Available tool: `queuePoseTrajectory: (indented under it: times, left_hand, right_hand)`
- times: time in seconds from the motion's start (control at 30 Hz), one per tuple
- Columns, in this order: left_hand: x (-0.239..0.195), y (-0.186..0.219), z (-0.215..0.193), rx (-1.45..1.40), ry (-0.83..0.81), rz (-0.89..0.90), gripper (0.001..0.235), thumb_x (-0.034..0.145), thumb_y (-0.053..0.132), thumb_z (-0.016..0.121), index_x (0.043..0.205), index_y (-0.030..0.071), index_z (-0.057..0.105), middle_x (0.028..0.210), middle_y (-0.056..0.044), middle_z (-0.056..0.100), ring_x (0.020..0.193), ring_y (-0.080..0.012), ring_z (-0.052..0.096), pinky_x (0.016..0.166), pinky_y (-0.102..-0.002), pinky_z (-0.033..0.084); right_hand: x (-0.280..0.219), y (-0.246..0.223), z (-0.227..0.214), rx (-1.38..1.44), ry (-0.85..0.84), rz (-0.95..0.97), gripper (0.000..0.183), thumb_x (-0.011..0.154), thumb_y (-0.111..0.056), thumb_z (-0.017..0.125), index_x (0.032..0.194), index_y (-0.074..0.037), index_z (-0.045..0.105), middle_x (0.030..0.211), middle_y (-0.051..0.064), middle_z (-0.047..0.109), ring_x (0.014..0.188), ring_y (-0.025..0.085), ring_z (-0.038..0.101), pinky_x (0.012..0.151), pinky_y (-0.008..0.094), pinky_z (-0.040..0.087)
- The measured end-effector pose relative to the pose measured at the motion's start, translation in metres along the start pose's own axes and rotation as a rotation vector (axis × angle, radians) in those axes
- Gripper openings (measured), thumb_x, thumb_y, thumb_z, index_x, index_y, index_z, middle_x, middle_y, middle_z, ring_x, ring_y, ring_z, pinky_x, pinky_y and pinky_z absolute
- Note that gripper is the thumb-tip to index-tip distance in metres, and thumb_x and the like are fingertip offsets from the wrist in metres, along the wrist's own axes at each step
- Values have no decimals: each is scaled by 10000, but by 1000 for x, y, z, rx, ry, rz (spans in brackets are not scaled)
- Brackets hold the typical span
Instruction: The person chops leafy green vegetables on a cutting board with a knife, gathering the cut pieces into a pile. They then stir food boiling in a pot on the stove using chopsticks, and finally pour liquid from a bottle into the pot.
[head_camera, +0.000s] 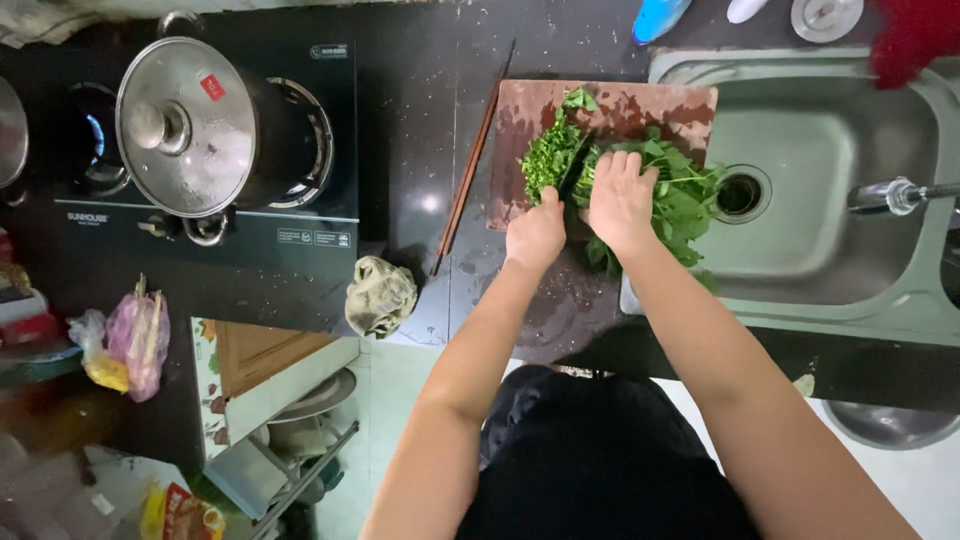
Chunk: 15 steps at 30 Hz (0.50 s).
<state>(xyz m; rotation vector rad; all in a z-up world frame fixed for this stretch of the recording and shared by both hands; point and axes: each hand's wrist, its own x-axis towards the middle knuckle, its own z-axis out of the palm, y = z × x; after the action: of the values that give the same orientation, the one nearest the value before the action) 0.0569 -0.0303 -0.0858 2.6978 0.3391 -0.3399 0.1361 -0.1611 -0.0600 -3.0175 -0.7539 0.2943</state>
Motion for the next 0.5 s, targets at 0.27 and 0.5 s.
queuePoseTrajectory:
  times: [0.27,0.5]
  left_hand:
    - [-41,13,-63,-110,72,-37,211,1057,281,506,1088,76,470,664,-182,704,642,-405,716,584,-526,566]
    - [-68,23,-77,-84,148,-30,211,1064,288,507,1047,82,463,608,-177,681,580,-413,692,546,-535,553]
  right_hand:
    - [11,9,-41,-23,-340,-39,1495,506,-755,883,1519,113,209,1599,302,210,1474,433,202,1137,695,101]
    - [3,13,-53,41,-404,57,1645,443,-807,868,1589,81,91,1670,271,75,1556,392,40,1146,728,119]
